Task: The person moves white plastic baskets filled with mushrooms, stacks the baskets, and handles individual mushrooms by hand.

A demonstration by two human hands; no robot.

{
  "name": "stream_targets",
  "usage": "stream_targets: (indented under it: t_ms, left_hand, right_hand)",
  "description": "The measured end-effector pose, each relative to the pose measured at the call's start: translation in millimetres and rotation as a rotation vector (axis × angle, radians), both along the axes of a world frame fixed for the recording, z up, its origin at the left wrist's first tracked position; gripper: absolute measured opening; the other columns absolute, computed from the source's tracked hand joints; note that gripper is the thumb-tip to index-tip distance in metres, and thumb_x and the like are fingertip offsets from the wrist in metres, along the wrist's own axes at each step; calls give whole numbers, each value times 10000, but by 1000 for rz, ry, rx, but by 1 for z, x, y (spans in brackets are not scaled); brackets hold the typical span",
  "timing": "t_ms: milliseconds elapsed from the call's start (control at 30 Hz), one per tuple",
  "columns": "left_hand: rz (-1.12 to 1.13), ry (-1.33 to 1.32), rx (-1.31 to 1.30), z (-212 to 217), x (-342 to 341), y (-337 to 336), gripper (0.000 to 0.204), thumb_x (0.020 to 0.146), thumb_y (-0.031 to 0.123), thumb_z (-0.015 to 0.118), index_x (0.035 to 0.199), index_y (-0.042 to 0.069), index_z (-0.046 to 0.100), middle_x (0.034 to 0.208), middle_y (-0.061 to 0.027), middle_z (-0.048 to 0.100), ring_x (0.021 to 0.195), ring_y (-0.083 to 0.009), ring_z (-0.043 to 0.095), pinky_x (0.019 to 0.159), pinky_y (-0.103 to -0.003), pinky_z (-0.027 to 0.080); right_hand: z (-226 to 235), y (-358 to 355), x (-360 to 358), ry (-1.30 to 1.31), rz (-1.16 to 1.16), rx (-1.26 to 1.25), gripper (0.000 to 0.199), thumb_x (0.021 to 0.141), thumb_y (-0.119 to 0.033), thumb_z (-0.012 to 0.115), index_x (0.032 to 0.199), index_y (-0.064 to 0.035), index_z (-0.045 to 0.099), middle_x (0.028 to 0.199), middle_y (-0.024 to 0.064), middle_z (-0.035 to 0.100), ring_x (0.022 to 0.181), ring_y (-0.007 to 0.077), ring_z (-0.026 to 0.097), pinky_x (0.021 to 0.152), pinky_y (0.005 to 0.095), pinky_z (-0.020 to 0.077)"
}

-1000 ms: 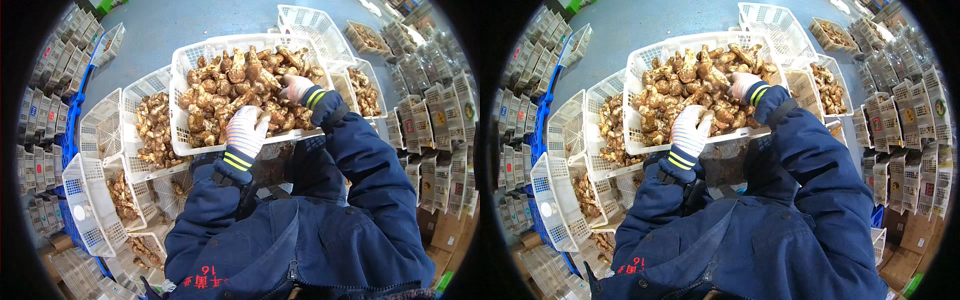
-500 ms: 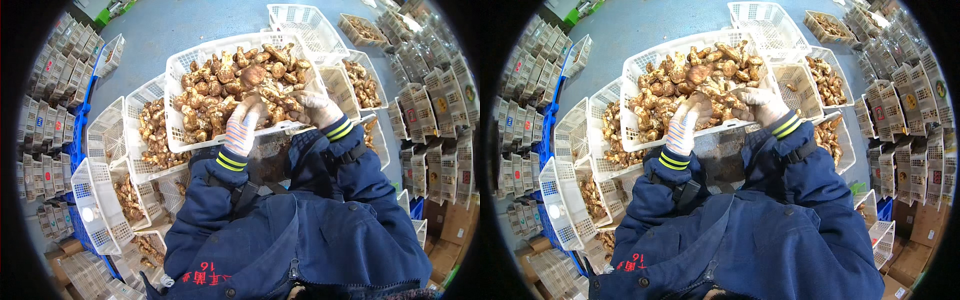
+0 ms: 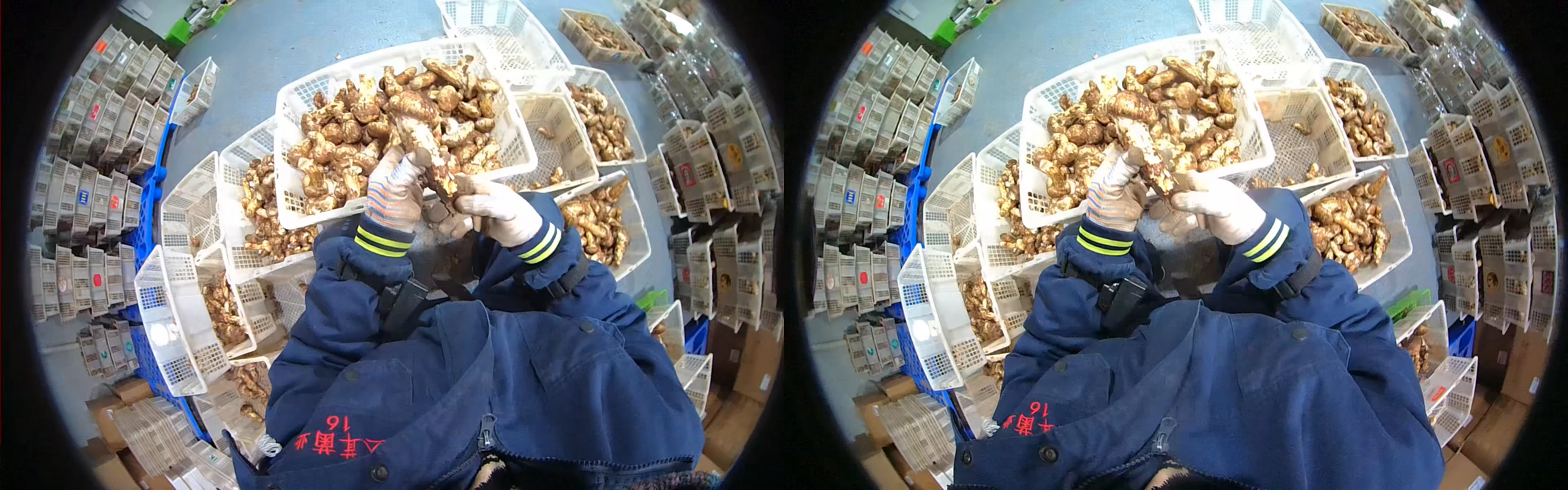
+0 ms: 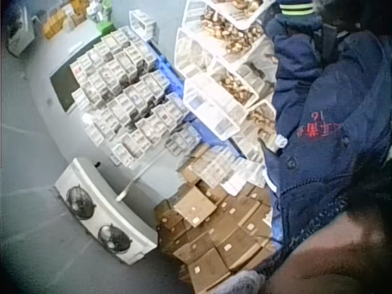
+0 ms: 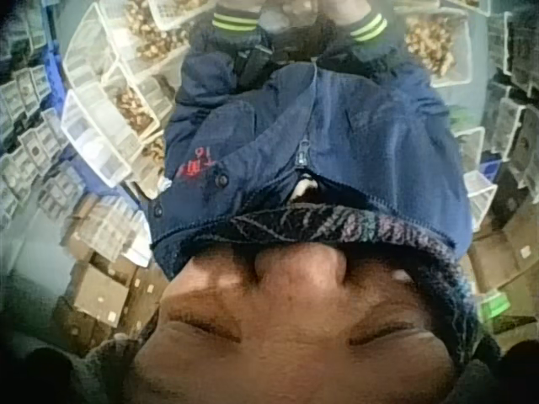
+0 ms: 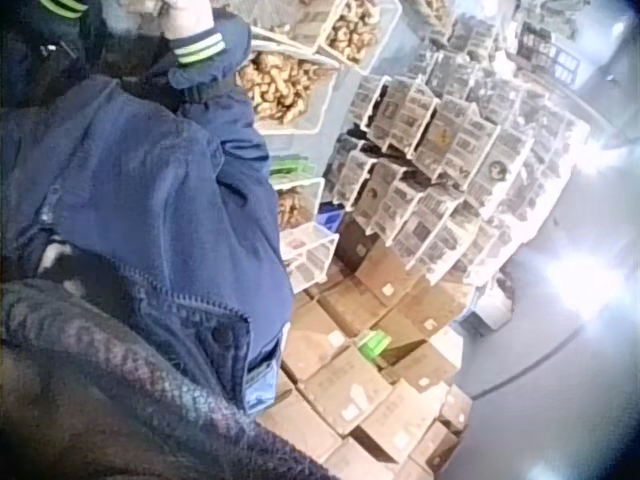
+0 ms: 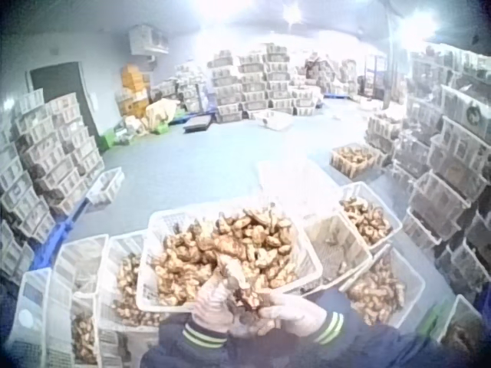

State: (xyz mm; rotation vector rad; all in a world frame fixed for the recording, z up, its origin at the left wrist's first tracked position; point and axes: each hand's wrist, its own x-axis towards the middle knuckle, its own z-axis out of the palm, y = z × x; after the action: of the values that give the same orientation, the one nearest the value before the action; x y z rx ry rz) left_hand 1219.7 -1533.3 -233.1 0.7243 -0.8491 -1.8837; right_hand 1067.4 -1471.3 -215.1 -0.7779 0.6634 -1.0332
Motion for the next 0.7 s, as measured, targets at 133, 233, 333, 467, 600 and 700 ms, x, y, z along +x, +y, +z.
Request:
stream_targets:
  t_ms: [133,233,333,467,600,700]
  left_hand:
    - [-28,9,96,-6,-6,-1,310,773,313,605,885,28,553,765,-83,590,674,-196,591,577,-308,488]
    - [-25,70,93,2,-16,4,389,775,347,600,949,4,545,816,-104,596,750,-214,589,658,-331,486]
    - [-150,193,125,1,-17,5,432,806,347,559,1056,-2,515,937,-132,592,822,-246,580,738,-376,477]
    - [-144,113,61,-2,-13,4,420,807,336,558,1072,12,516,951,-131,599,831,-225,583,744,-353,478]
    - [-32,-37,-78,3,-15,6,200,781,151,547,927,15,546,877,-103,614,735,-173,592,613,-273,484]
    - [-38,40,64,15,-16,12,201,770,161,583,901,13,545,826,-101,615,695,-166,587,596,-268,484]
  right_hand:
    - [-29,-1,-5,101,-19,-65,358,748,-247,610,969,22,523,763,107,593,640,165,570,561,271,451]
    - [-33,-4,-16,-131,55,9,323,747,-204,613,954,24,516,714,111,574,581,188,557,482,254,426]
    - [-35,-3,-16,-360,146,22,331,743,-181,616,991,9,507,757,99,565,628,174,550,492,260,421]
    - [-31,3,-10,-415,67,126,342,743,-138,614,1047,-25,504,838,72,555,695,164,539,530,265,418]
    - [-39,3,-8,-420,19,202,364,770,-92,571,1111,-10,474,933,96,561,791,217,565,695,342,464]
    - [-41,2,-8,-538,112,190,337,786,-77,541,1101,17,470,998,123,557,897,264,564,799,394,456]
